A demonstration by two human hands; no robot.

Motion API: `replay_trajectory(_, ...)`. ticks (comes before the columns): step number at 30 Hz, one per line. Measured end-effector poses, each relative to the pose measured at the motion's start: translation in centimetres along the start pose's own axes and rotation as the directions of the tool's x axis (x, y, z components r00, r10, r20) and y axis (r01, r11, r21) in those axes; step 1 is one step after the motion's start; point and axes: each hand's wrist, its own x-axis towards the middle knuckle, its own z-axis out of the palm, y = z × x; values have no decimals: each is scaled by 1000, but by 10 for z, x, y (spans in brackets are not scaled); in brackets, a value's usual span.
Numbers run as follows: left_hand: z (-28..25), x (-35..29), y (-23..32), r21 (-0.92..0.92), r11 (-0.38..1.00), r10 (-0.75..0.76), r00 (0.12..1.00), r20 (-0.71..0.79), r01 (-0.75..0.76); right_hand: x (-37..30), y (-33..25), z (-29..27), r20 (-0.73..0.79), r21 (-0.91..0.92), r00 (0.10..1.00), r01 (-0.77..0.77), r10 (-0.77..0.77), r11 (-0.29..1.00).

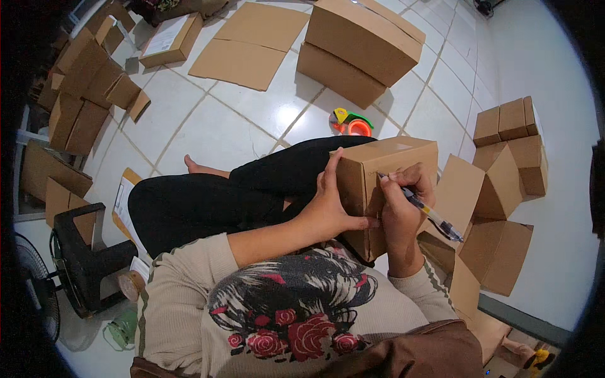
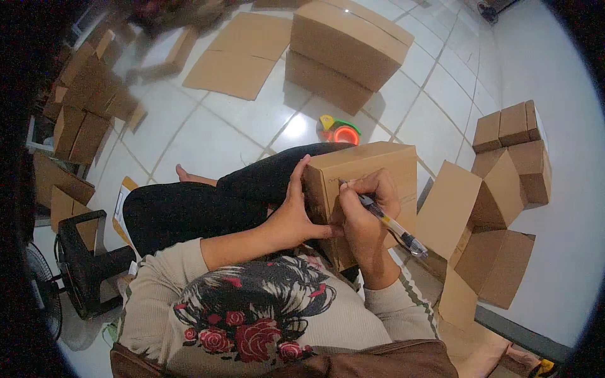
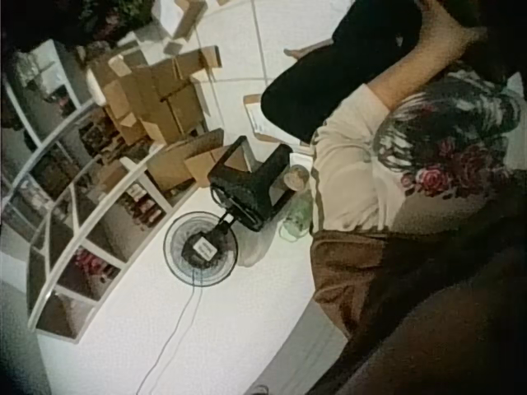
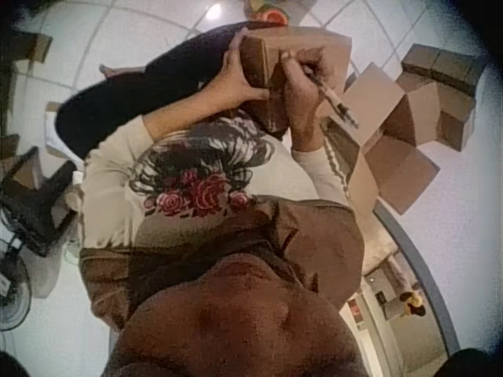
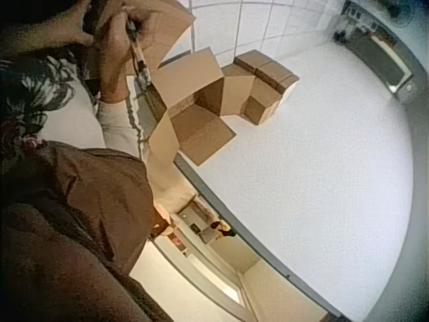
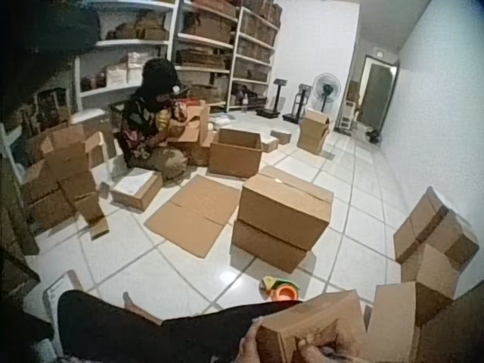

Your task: Packaging snacks into cardboard boxes, sealing them with tape, and placing them into a bag.

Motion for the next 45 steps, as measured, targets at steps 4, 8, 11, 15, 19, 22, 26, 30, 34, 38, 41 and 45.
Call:
replay_trajectory(4, 1, 1, -2, -8, 999, 40, 999, -2, -40, 5, -5, 0, -81, 252, 978, -168, 194, 953)
replay_trajectory(8, 3, 2, -8, 7, 994, 107, 994, -16, -106, 8, 7, -8, -5, 106, 998, -57, 58, 993)
replay_trajectory(11, 2, 2, -6, 19, 999, 44, 999, 11, -44, 6, 1, -5, -22, 72, 997, -78, 79, 994)
replay_trajectory(15, 4, 4, -12, -64, 995, 74, 997, 1, -74, 9, -1, -6, 19, 48, 999, -37, 36, 998)
replay_trajectory(19, 1, 2, -3, -17, 998, 60, 998, 6, -60, 8, 4, -6, -8, 26, 999, -40, 40, 999)
replay_trajectory(22, 2, 2, -3, -16, 998, 53, 999, 9, -53, 7, 6, -7, -17, 19, 999, -43, 44, 999)
replay_trajectory(26, 4, 1, -6, -29, 997, 74, 997, -3, -75, 6, 10, -8, -24, -14, 1000, -11, 10, 1000)
replay_trajectory(30, 5, 2, -10, -32, 996, 83, 997, 2, -83, 4, 5, -6, -12, 47, 999, -42, 43, 998)
replay_trajectory(34, 4, 1, -8, -6, 995, 98, 995, -6, -98, 3, 4, -5, -69, 110, 995, -62, 70, 992)
replay_trajectory(38, 6, 2, -10, -61, 995, 77, 997, 0, -77, 3, 5, -8, -25, 65, 998, -63, 65, 996)
replay_trajectory(41, 6, 2, -12, -46, 994, 98, 995, -9, -99, 3, 0, -7, -43, 67, 994, -97, 100, 993)
replay_trajectory(45, 6, 1, -9, 4, 995, 100, 995, -14, -100, 3, 7, -8, -62, 96, 994, -81, 87, 992)
